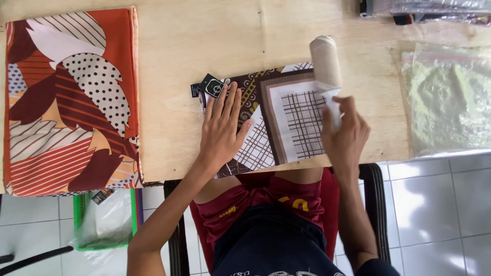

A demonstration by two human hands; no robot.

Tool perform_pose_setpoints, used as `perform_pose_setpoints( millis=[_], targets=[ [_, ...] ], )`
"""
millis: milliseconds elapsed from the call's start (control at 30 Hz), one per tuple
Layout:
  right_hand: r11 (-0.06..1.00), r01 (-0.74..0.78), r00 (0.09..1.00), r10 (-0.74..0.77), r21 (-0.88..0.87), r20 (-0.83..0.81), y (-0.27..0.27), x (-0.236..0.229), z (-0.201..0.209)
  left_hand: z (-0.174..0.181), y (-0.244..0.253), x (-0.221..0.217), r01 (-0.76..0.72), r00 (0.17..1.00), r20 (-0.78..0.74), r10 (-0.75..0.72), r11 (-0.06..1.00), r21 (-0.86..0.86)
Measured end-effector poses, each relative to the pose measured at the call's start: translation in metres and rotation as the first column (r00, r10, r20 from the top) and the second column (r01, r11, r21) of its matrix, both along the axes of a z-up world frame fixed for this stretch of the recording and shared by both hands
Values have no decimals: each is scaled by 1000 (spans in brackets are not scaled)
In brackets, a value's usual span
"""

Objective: The person uses a lint roller to roll over a folded piece of patterned fabric on a wooden table. The person repeatedly rolls the fabric, lifts and repositions it, and continues rolling different sections of the fabric surface.

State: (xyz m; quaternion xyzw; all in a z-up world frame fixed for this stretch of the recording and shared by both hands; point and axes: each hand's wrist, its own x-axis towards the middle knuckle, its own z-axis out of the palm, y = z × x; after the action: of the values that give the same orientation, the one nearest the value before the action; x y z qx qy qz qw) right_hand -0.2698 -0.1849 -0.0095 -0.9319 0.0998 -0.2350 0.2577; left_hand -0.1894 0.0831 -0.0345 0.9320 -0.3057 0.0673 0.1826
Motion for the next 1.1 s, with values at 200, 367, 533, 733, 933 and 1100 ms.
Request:
perform_pose_setpoints(
  millis=[200, 367, 533, 733, 933, 1100],
  targets=[
    [999, -43, 998, 45, 32, -46, 41, 1, -23, 1, 0, 0, 1, 1000, -11, -2, 1000, -18],
    [998, 7, 1000, -8, -60, -12, -15, 9, -15, -2, 2, -2, 4, 1000, 2, -4, 1000, -28],
    [999, 22, 999, -24, 41, 43, -5, 0, 21, 0, 8, 6, 36, 999, -24, -38, 996, -87],
    [962, -268, 963, 268, -47, 1, 13, 19, 35, 11, 38, 31, 85, 930, -279, -240, 878, -471],
    [897, -433, 879, 398, -92, -263, 30, 40, 30, 32, 50, 62, 76, 809, -397, -433, 747, -661],
    [869, -457, 870, 390, -193, -303, 28, 44, 31, 59, 57, 61, 217, 860, -287, -423, 810, -545]
  ],
)
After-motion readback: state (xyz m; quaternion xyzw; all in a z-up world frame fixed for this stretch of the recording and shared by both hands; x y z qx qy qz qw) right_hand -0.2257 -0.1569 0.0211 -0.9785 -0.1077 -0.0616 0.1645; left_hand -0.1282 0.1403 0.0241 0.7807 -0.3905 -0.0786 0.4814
